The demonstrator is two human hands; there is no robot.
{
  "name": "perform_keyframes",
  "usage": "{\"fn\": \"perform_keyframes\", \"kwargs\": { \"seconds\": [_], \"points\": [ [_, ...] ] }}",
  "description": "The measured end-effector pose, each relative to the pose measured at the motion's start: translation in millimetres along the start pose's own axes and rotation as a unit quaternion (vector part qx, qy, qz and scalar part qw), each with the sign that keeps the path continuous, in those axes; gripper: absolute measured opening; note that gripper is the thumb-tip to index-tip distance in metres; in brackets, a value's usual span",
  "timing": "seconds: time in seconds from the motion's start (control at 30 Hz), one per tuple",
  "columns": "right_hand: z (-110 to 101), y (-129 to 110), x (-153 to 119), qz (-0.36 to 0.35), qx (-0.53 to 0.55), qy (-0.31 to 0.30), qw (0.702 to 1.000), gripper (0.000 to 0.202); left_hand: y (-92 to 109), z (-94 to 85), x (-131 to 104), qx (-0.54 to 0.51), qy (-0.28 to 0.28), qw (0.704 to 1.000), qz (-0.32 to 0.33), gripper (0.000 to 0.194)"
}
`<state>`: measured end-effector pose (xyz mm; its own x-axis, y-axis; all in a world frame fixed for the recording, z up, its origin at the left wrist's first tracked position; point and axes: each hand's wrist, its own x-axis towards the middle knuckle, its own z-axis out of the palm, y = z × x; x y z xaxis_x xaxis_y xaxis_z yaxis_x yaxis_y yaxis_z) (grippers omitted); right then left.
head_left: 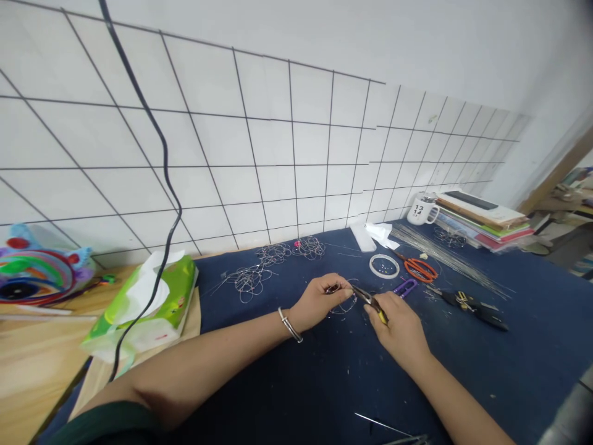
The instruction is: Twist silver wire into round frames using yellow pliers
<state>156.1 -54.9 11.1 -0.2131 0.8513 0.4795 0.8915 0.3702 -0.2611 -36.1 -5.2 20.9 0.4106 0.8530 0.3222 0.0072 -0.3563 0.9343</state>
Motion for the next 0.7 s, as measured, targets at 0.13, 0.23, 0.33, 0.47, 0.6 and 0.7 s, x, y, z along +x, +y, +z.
{"fn": "perform_keyframes", "kwargs": {
  "seconds": [0.13,0.23,0.33,0.47,0.6,0.7],
  "points": [
    [-3.5,-3.8,1.8,-0.026,-0.03,0.01,0.999,0.016,0.3,-0.9,-1.7,0.093,0.003,0.994,0.058,0.02],
    [-4.0,-5.8,1.8,-0.039,-0.04,0.004,0.998,0.018,0.7,0.2,-2.4,0.133,-0.006,0.986,0.096,0.017],
    [-3.6,-6.6,1.1,-0.046,-0.048,0.003,0.998,0.018,1.7,0.8,-3.0,0.156,-0.015,0.982,0.108,0.017],
    [-2.2,-5.8,-0.3,-0.047,-0.048,0.008,0.998,0.018,2.6,0.6,-3.4,0.165,-0.017,0.979,0.115,0.017],
    [-0.5,-4.7,-1.2,-0.044,-0.039,0.006,0.998,0.017,2.3,0.7,-3.1,0.168,-0.02,0.978,0.12,0.017],
    [-0.3,-4.6,-1.2,-0.045,-0.035,0.002,0.998,0.017,2.4,0.6,-3.0,0.167,-0.021,0.978,0.12,0.017]
  ]
}}
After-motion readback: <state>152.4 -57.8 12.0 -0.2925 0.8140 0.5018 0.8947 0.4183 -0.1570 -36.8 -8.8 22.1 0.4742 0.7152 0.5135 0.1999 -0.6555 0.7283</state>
